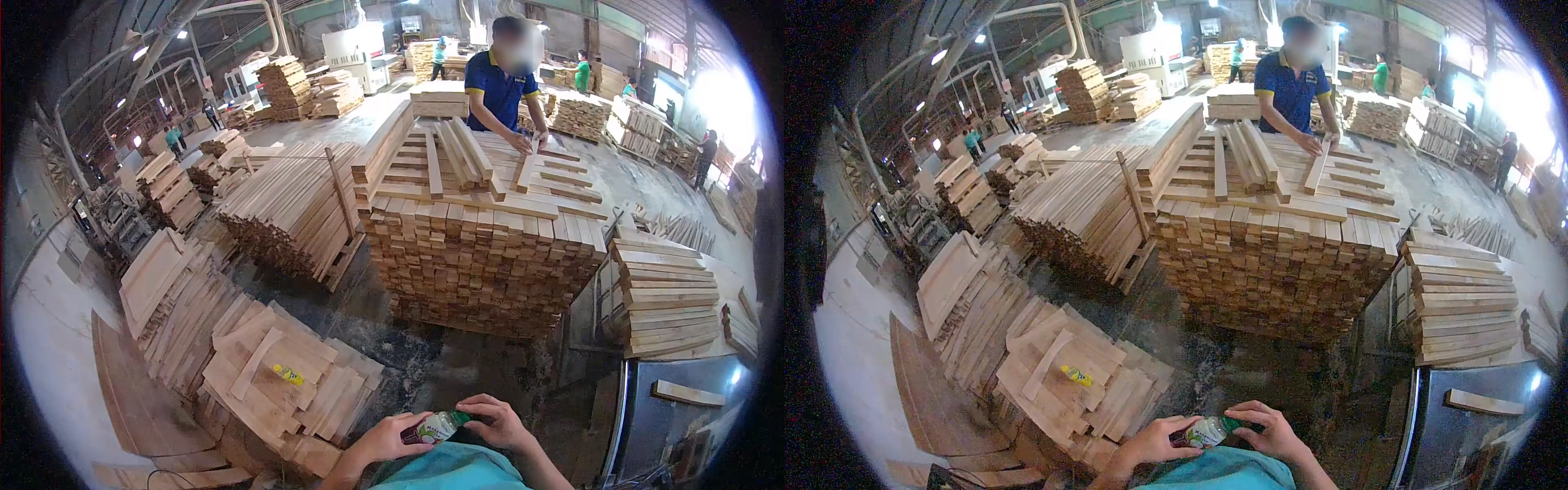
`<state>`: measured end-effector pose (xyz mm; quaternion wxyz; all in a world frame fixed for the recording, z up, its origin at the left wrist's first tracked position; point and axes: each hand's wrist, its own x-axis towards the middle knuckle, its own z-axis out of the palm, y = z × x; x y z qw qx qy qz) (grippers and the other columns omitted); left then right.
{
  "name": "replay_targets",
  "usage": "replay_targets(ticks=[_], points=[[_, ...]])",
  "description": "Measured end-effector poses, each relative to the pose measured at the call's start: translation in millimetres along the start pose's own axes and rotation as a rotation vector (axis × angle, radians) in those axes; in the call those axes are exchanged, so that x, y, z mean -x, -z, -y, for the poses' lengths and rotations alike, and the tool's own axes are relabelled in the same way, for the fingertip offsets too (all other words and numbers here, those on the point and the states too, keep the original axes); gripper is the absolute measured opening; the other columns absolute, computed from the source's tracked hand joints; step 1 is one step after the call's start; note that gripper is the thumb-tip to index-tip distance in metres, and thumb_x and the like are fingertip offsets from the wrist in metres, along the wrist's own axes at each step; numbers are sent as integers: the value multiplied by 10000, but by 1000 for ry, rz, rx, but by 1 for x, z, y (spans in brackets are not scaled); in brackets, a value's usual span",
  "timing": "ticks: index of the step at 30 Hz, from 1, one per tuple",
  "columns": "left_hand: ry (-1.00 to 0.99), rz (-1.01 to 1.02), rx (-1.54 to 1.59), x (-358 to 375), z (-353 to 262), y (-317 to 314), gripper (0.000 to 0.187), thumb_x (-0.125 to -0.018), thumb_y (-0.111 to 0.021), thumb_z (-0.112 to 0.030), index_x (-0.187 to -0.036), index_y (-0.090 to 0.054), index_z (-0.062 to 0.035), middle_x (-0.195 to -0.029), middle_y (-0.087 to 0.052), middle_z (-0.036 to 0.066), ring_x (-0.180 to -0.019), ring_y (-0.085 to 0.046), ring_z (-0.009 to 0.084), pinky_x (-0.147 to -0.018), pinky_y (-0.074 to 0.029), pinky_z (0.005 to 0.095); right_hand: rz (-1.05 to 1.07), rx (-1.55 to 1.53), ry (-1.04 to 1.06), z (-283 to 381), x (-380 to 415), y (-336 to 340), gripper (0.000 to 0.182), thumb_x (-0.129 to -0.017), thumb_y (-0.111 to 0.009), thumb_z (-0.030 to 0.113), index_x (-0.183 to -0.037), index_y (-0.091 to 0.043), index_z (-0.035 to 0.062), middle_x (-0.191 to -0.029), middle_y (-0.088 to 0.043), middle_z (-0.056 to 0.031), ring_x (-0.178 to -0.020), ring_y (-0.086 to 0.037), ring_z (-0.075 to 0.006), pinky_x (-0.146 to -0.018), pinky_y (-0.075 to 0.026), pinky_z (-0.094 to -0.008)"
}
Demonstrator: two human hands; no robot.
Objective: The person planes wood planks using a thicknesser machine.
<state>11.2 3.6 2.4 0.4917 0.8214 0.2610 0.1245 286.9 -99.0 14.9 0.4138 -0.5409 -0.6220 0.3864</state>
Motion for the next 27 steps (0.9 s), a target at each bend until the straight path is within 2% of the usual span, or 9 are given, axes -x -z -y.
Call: replay_targets(ticks=[15, 27], points=[[31, 19, -20, 0, -3, 1, 771, -850, -842, -412, -1460, -565, -32, -1137, -702, 204, -1009, -710, 318, -911, -558, 388, -4, -24, 18, 0, 1, 0, 429, -890, -787, 82, -1310, -721, 134, -1289, -681, -125, -1200, -668, -309, -1017, -560, -432], [-3, -23, -20, 4, 1, -2, 762, -845, -846, -419, -1458, -575, -57, -1078, -701, 194, -946, -705, 320, -879, -557, 391, -10, -26, 26, 0, 1, -4, 420, -888, -786, 69, -1300, -726, 132, -1270, -688, -120, -1186, -675, -303, -1003, -570, -421]])
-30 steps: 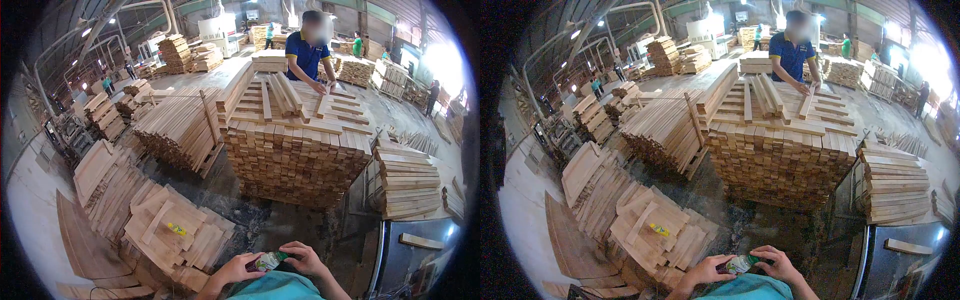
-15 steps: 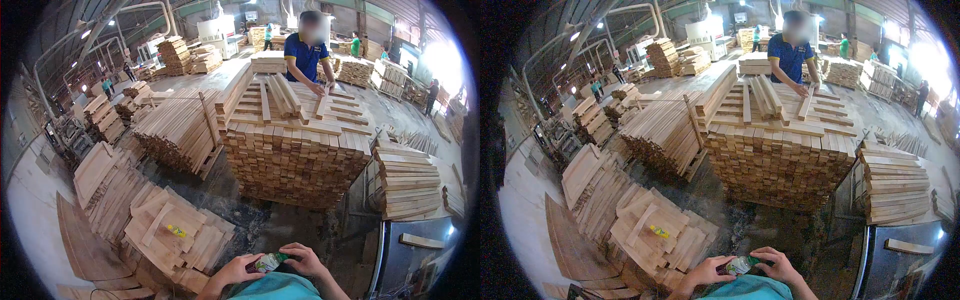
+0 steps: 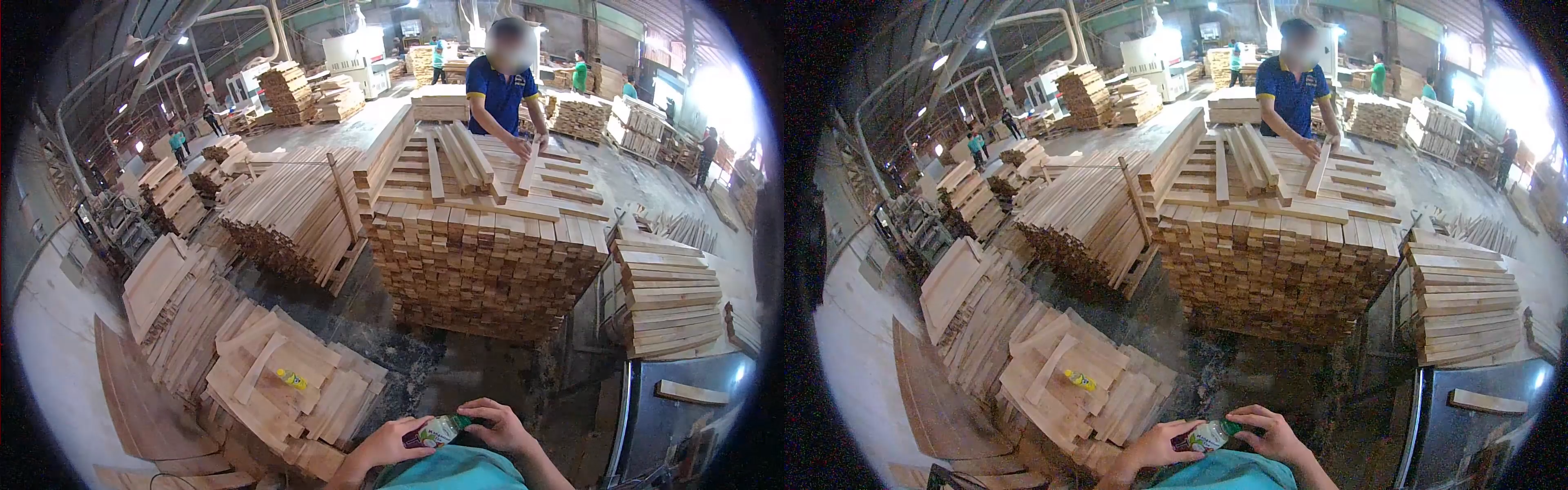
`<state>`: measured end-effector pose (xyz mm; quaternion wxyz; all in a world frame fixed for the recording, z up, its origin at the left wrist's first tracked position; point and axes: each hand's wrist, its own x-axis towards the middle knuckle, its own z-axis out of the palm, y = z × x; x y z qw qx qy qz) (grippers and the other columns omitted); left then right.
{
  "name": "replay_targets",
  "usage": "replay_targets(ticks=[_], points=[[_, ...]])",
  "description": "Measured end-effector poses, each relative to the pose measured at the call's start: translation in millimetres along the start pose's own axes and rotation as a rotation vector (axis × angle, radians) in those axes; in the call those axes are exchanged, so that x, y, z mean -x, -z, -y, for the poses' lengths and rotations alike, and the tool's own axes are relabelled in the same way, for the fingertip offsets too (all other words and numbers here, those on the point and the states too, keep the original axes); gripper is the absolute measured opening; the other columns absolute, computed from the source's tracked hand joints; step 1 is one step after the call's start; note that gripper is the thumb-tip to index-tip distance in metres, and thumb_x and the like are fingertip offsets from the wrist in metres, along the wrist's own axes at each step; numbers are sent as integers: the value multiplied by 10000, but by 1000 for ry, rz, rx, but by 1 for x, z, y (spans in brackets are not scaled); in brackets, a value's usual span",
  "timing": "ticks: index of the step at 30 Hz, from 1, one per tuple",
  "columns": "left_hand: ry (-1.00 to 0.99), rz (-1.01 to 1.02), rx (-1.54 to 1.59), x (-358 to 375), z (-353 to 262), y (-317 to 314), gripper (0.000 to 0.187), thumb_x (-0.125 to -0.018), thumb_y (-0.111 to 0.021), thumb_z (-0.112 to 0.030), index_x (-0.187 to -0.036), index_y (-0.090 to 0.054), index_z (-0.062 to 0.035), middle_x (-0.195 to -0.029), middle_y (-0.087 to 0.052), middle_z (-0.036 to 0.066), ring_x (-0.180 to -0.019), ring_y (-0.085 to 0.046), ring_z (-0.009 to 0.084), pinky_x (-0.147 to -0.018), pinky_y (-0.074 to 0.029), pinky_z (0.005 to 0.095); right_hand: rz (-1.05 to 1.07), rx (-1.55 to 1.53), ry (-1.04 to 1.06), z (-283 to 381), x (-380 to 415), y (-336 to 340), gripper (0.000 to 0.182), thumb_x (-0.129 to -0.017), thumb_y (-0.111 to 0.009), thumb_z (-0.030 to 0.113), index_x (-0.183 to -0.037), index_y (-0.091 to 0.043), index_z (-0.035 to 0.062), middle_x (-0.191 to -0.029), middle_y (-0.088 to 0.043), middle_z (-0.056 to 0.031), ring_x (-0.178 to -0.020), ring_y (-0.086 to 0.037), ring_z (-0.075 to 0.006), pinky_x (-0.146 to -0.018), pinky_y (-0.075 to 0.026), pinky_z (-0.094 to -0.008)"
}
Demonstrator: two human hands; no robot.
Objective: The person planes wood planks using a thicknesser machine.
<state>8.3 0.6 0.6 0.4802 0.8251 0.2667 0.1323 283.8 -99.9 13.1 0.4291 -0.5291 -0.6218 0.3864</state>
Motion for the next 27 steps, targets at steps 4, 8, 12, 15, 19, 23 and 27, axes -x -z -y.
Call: replay_targets(ticks=[4, 8, 12, 15, 19, 23, 27], points=[[-16, -5, -14, 1, 3, -2, 763, -846, -843, -431, -1455, -577, -56, -1048, -694, 189, -931, -702, 316, -867, -557, 386, 9, 4, -24, 0, 1, 0, 410, -893, -783, 78, -1296, -728, 130, -1269, -688, -122, -1186, -674, -303, -1006, -569, -421], [-30, -3, -33, 0, 5, -2, 761, -856, -830, -445, -1458, -573, -57, -1044, -691, 184, -937, -700, 310, -861, -556, 377, 6, -2, -6, -4, 2, 0, 418, -888, -791, 87, -1299, -727, 130, -1276, -685, -125, -1187, -674, -302, -1013, -563, -422], [38, 37, -25, 0, -3, 3, 763, -860, -825, -452, -1462, -570, -61, -1055, -691, 181, -948, -700, 304, -867, -555, 375, 19, 47, -17, -1, 1, 1, 421, -892, -788, 88, -1306, -724, 130, -1284, -684, -127, -1191, -671, -300, -1023, -556, -426], [53, 68, -10, 0, -1, 3, 787, -834, -858, -407, -1473, -558, -59, -1171, -702, 203, -1063, -707, 343, -943, -549, 407, 17, 20, -15, -4, 2, 0, 426, -891, -789, 92, -1310, -721, 129, -1289, -683, -126, -1196, -669, -301, -1029, -551, -426], [55, 65, -18, 0, -1, 3, 781, -841, -855, -397, -1475, -556, -54, -1159, -700, 196, -1049, -707, 325, -940, -549, 402, 18, 13, -6, -2, 1, 0, 427, -887, -793, 92, -1307, -722, 128, -1293, -684, -120, -1199, -667, -301, -1034, -549, -427], [85, 86, -20, 0, -4, 4, 789, -846, -854, -402, -1476, -549, -38, -1190, -693, 198, -1082, -700, 306, -959, -543, 395, 16, -9, -18, 0, 1, 0, 427, -887, -791, 86, -1305, -723, 132, -1289, -688, -118, -1201, -665, -304, -1035, -549, -427], [59, 81, -14, 0, 1, 2, 796, -847, -854, -405, -1477, -544, -31, -1201, -690, 200, -1094, -695, 302, -968, -540, 390, 18, 17, -22, 0, 1, 0, 435, -881, -793, 79, -1307, -722, 137, -1284, -691, -119, -1204, -664, -305, -1032, -552, -427]])
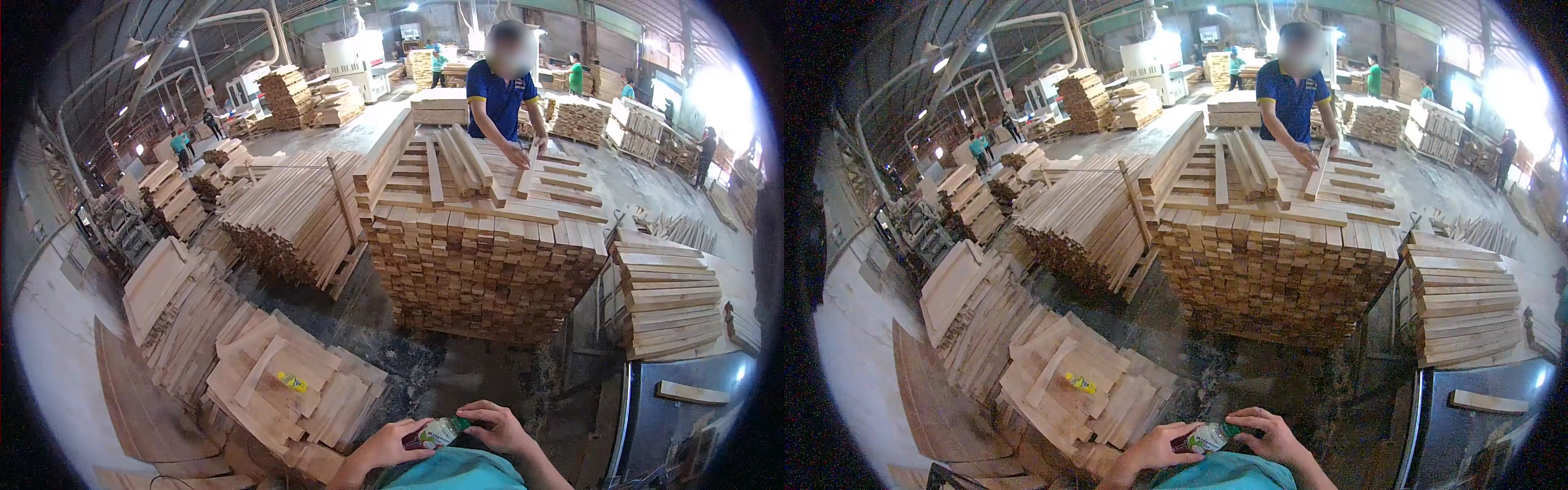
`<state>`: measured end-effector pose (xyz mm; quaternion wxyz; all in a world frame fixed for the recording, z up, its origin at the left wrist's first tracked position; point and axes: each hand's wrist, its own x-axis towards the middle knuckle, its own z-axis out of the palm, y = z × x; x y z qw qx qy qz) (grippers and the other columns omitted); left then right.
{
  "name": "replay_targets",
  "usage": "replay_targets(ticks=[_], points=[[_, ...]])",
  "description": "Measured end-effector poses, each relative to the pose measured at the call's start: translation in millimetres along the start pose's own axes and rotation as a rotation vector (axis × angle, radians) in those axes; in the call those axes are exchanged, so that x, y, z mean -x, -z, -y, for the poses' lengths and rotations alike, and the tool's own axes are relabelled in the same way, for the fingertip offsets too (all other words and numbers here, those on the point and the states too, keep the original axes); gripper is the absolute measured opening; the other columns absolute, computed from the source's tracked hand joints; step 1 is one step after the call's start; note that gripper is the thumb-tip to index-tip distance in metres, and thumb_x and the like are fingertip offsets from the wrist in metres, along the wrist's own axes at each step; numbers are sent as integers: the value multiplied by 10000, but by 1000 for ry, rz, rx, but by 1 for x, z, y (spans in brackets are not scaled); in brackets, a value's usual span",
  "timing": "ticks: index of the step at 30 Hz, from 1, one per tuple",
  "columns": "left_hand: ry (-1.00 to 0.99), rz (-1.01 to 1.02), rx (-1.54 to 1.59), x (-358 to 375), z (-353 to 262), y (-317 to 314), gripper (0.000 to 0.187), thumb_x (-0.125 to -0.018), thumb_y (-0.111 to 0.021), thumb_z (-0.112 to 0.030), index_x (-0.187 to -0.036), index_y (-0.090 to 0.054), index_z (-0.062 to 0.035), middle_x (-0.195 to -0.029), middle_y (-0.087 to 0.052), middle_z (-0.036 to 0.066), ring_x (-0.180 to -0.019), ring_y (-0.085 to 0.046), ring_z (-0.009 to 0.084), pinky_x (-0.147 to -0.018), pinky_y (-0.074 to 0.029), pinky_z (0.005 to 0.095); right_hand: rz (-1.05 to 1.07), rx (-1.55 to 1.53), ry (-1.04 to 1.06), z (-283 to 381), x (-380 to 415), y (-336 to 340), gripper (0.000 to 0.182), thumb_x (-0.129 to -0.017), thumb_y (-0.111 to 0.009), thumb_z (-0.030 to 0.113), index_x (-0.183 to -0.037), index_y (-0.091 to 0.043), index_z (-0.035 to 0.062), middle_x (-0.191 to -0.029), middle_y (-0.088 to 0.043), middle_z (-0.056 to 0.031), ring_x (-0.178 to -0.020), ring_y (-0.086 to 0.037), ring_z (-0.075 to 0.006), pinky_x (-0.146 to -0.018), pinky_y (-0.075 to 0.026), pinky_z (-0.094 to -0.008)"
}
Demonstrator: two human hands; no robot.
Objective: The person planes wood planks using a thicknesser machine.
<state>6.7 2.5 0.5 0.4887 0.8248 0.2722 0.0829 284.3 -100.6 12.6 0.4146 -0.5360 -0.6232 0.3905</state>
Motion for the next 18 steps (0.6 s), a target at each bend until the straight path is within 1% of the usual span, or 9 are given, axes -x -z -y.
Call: replay_targets(ticks=[3, 5, 6, 8, 9, 11, 12, 14, 18], points=[[-1, 0, -14, 0, 2, -1, 793, -846, -854, -408, -1478, -547, -41, -1208, -690, 202, -1091, -699, 304, -971, -541, 391, -1, -3, 7, -1, 0, 0, 446, -872, -799, 76, -1307, -723, 144, -1287, -691, -117, -1206, -663, -302, -1033, -553, -424], [-64, -69, -25, 0, 4, -4, 741, -858, -839, -407, -1466, -573, -78, -1074, -698, 182, -949, -705, 306, -877, -554, 384, 11, -6, -13, 2, 0, 1, 433, -875, -790, 66, -1297, -728, 146, -1294, -690, -119, -1210, -662, -300, -1037, -550, -421], [-64, -69, -25, 0, 4, -3, 741, -858, -839, -407, -1466, -573, -78, -1074, -698, 182, -949, -705, 306, -877, -554, 384, 10, -6, -12, 1, 0, 1, 433, -875, -790, 66, -1297, -728, 146, -1294, -690, -119, -1210, -662, -300, -1037, -550, -421], [-26, 1, 26, 0, 4, -1, 763, -853, -855, -379, -1476, -554, -57, -1239, -692, 197, -1090, -705, 281, -967, -543, 385, 13, -16, 17, -1, 0, 1, 411, -884, -774, 49, -1282, -733, 144, -1308, -691, -108, -1211, -662, -300, -1036, -551, -415], [-25, 1, 26, 1, 4, -1, 763, -853, -855, -379, -1476, -554, -57, -1239, -692, 197, -1090, -705, 281, -967, -543, 385, 13, -17, 18, -1, 0, 2, 411, -884, -774, 49, -1282, -733, 144, -1308, -691, -108, -1211, -662, -300, -1036, -551, -415], [-18, 36, 67, 2, 5, 0, 744, -868, -846, -358, -1479, -551, -55, -1243, -703, 187, -1087, -696, 234, -960, -539, 368, 37, -36, 30, -1, 0, 3, 414, -877, -761, 18, -1271, -736, 142, -1323, -697, -92, -1207, -664, -299, -1035, -545, -416], [-18, 36, 66, 4, 7, -1, 744, -868, -846, -358, -1479, -551, -55, -1243, -703, 187, -1087, -696, 234, -960, -539, 368, 37, -36, 31, -1, 0, 4, 414, -877, -761, 18, -1271, -736, 142, -1323, -697, -92, -1207, -664, -299, -1035, -545, -416], [39, 115, 189, 6, 13, -1, 702, -898, -822, -342, -1479, -553, -53, -1204, -732, 159, -1062, -681, 177, -952, -535, 351, 87, -18, 68, -4, -1, 7, 400, -861, -772, -2, -1240, -747, 120, -1339, -694, -76, -1201, -674, -264, -986, -592, -418], [92, 183, 284, 10, 1, 6, 658, -927, -797, -333, -1469, -562, -44, -1145, -757, 123, -1037, -673, 148, -946, -530, 339, 120, -43, 77, -5, -2, 8, 404, -850, -775, -10, -1231, -753, 123, -1332, -703, -62, -1194, -673, -260, -985, -590, -422]])
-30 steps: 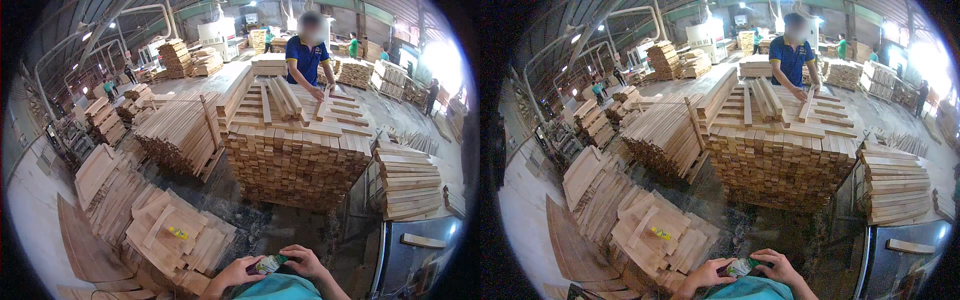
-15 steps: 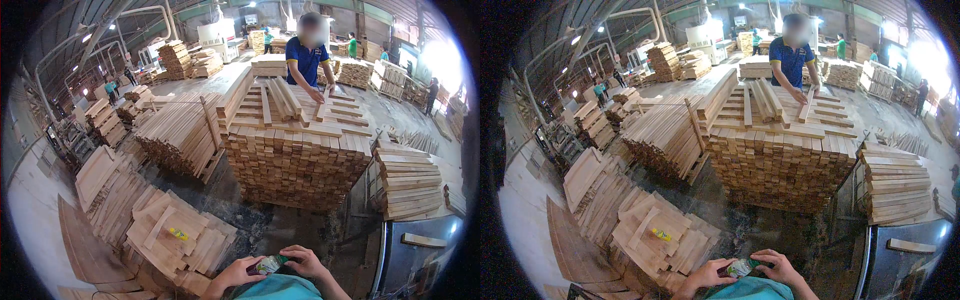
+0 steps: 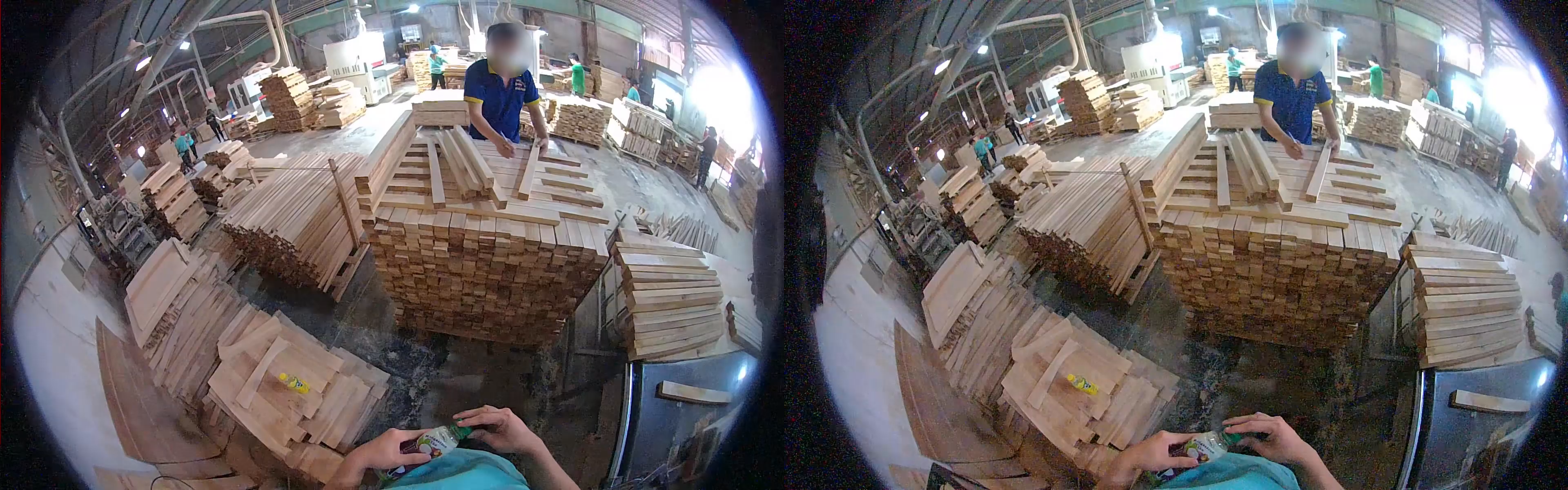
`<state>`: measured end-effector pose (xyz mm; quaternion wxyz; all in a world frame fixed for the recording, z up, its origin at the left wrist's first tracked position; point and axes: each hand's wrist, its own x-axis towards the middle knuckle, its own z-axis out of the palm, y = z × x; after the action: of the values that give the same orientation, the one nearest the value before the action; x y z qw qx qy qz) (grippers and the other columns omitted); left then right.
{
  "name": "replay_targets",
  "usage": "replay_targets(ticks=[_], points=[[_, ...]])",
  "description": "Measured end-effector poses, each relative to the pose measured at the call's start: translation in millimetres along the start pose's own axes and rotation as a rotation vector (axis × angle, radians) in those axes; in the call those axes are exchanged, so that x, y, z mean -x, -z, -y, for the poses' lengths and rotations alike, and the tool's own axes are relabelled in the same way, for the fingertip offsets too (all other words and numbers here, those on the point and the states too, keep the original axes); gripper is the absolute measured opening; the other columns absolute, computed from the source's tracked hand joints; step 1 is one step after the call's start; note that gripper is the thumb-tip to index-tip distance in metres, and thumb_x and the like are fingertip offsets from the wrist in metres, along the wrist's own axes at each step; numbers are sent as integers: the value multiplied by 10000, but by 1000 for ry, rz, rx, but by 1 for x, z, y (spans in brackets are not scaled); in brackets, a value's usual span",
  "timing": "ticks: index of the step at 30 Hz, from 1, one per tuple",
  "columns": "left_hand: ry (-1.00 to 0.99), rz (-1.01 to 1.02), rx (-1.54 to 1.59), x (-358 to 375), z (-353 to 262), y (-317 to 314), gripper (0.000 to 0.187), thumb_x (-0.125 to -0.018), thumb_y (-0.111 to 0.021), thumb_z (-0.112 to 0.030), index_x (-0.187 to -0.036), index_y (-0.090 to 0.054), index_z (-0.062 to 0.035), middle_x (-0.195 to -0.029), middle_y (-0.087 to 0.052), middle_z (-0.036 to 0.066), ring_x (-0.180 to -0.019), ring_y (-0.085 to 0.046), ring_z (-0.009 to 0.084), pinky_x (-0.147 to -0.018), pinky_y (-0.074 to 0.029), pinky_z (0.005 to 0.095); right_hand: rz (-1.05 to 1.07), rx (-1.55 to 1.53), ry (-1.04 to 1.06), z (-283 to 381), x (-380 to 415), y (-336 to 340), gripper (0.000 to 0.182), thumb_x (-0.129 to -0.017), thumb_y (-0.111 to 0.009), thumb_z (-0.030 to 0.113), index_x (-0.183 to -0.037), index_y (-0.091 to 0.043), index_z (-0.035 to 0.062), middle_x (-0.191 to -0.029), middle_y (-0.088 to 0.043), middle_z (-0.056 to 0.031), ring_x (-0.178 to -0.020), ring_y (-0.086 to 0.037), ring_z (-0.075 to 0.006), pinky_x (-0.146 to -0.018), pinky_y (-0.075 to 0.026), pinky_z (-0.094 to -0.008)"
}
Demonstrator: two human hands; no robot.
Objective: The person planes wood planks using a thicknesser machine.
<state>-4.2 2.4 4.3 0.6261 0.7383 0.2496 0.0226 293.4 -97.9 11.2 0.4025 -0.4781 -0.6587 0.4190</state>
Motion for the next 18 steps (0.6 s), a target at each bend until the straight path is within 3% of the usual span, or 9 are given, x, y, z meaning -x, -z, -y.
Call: replay_targets(ticks=[3, 6, 11, 15, 18], points=[[49, 53, 40, 1, 8, 1, 630, -940, -784, -333, -1455, -576, -35, -1139, -764, 105, -1029, -669, 131, -950, -527, 336, 12, -62, 15, 1, 0, 0, 393, -860, -778, 0, -1232, -755, 124, -1303, -717, -69, -1170, -677, -259, -964, -592, -413], [37, 102, 28, 0, 9, 3, 700, -947, -760, -398, -1473, -537, 6, -1220, -732, 189, -1093, -687, 203, -990, -518, 360, -8, -88, 10, 9, -2, 0, 372, -880, -786, 42, -1241, -753, 124, -1253, -735, -90, -1128, -694, -258, -949, -589, -416], [-32, 54, -26, -1, 2, 0, 720, -922, -780, -415, -1466, -551, -3, -1244, -720, 203, -1108, -693, 228, -1004, -516, 362, 65, 13, -138, 2, 0, -1, 376, -902, -814, 243, -1243, -750, 96, -1101, -766, -106, -1005, -730, -238, -857, -583, -368], [-88, 30, -28, -4, 20, -4, 722, -908, -801, -395, -1464, -556, -4, -1239, -721, 202, -1107, -690, 214, -1011, -515, 357, 2, -17, -84, -5, 3, -6, 412, -899, -817, 320, -1229, -752, 82, -1035, -774, -99, -928, -739, -215, -781, -581, -338], [-87, 23, -29, -5, 14, -4, 726, -897, -819, -369, -1467, -554, -6, -1231, -723, 202, -1100, -688, 200, -1007, -518, 349, -7, -41, -178, -1, 6, -5, 411, -906, -810, 342, -1213, -755, 75, -1007, -779, -96, -861, -742, -195, -729, -580, -336]])
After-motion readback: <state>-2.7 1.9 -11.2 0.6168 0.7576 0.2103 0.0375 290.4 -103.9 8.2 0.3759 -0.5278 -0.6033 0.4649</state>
